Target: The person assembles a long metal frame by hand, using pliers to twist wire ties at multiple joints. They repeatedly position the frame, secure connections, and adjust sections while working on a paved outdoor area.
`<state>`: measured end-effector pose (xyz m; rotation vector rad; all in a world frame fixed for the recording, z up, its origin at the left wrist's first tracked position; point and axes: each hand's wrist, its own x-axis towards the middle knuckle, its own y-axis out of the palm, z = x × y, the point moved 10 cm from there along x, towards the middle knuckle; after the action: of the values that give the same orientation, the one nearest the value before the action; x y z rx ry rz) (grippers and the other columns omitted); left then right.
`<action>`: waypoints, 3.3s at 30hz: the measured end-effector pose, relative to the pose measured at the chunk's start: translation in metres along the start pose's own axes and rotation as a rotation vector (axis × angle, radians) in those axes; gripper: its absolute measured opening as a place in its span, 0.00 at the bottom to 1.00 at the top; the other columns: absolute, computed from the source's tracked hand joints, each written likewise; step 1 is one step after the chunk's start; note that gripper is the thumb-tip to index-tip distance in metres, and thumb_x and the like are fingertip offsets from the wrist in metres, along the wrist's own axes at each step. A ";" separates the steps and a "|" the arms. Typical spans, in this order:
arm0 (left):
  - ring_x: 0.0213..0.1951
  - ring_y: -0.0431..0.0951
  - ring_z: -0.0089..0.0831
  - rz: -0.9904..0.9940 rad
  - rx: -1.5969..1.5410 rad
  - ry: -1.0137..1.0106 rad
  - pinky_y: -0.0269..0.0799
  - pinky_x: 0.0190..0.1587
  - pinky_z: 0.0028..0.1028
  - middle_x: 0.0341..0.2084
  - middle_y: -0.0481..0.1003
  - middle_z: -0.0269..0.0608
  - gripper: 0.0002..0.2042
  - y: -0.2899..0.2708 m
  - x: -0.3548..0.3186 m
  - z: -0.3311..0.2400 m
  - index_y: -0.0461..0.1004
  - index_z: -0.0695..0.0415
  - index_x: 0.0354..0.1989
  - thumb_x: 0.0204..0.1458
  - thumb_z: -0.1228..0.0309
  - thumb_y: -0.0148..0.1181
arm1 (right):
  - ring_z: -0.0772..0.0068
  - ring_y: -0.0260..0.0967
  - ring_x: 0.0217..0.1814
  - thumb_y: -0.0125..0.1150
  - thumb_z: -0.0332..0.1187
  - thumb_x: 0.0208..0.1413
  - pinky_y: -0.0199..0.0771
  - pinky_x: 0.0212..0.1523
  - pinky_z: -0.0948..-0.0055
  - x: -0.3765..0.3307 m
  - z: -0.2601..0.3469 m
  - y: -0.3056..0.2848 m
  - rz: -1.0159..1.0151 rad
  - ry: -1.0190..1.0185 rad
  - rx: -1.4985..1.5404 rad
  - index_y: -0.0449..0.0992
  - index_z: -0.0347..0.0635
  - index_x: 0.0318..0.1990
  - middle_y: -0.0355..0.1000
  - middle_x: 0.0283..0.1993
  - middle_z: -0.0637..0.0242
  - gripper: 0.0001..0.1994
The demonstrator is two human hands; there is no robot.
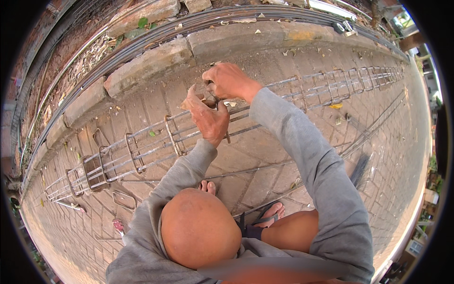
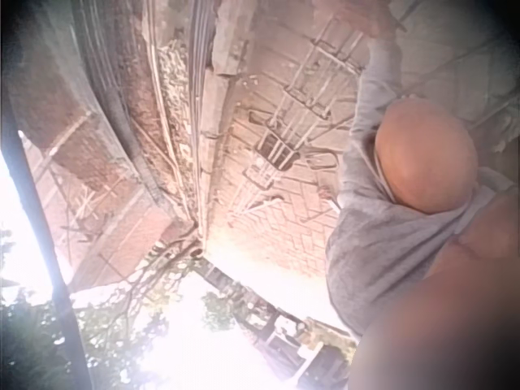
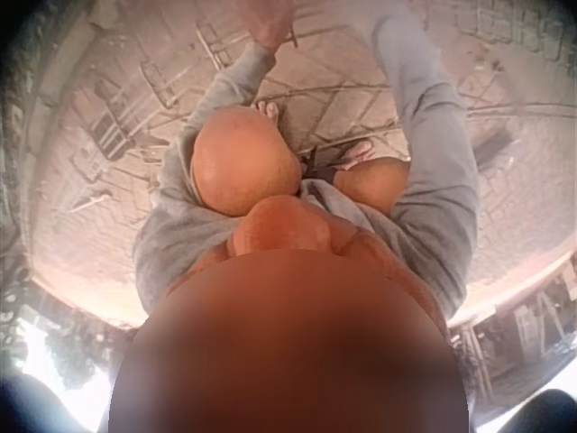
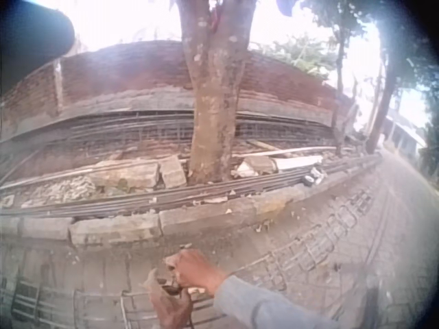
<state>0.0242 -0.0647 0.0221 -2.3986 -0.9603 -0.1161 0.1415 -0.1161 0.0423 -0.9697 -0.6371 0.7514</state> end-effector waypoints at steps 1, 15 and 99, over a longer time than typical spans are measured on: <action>0.34 0.82 0.39 -0.019 0.018 0.017 0.75 0.44 0.42 0.31 0.79 0.44 0.34 -0.001 0.000 -0.001 0.63 0.66 0.63 0.45 0.79 0.68 | 0.45 0.81 0.43 0.68 0.28 0.45 0.79 0.45 0.49 0.001 -0.006 0.006 0.030 0.024 -0.005 0.84 0.45 0.34 0.82 0.36 0.52 0.06; 0.38 0.84 0.38 0.189 -0.112 -0.095 0.78 0.44 0.37 0.33 0.82 0.47 0.32 0.007 0.008 0.013 0.68 0.67 0.60 0.44 0.79 0.71 | 0.49 0.77 0.28 0.65 0.31 0.51 0.74 0.33 0.51 -0.060 -0.014 -0.004 0.474 0.160 0.335 0.81 0.32 0.31 0.78 0.25 0.53 0.09; 0.22 0.70 0.26 0.167 -1.490 -0.888 0.66 0.22 0.26 0.31 0.77 0.38 0.09 0.107 -0.130 0.167 0.74 0.51 0.49 0.65 0.65 0.59 | 0.78 0.66 0.30 0.65 0.35 0.63 0.69 0.30 0.73 -0.575 -0.185 -0.183 0.040 1.017 0.660 0.75 0.37 0.41 0.69 0.27 0.71 0.10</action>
<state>-0.0213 -0.1207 -0.2038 -4.0700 -1.2422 0.5434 -0.0050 -0.7298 0.0440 -0.6189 0.5011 0.3651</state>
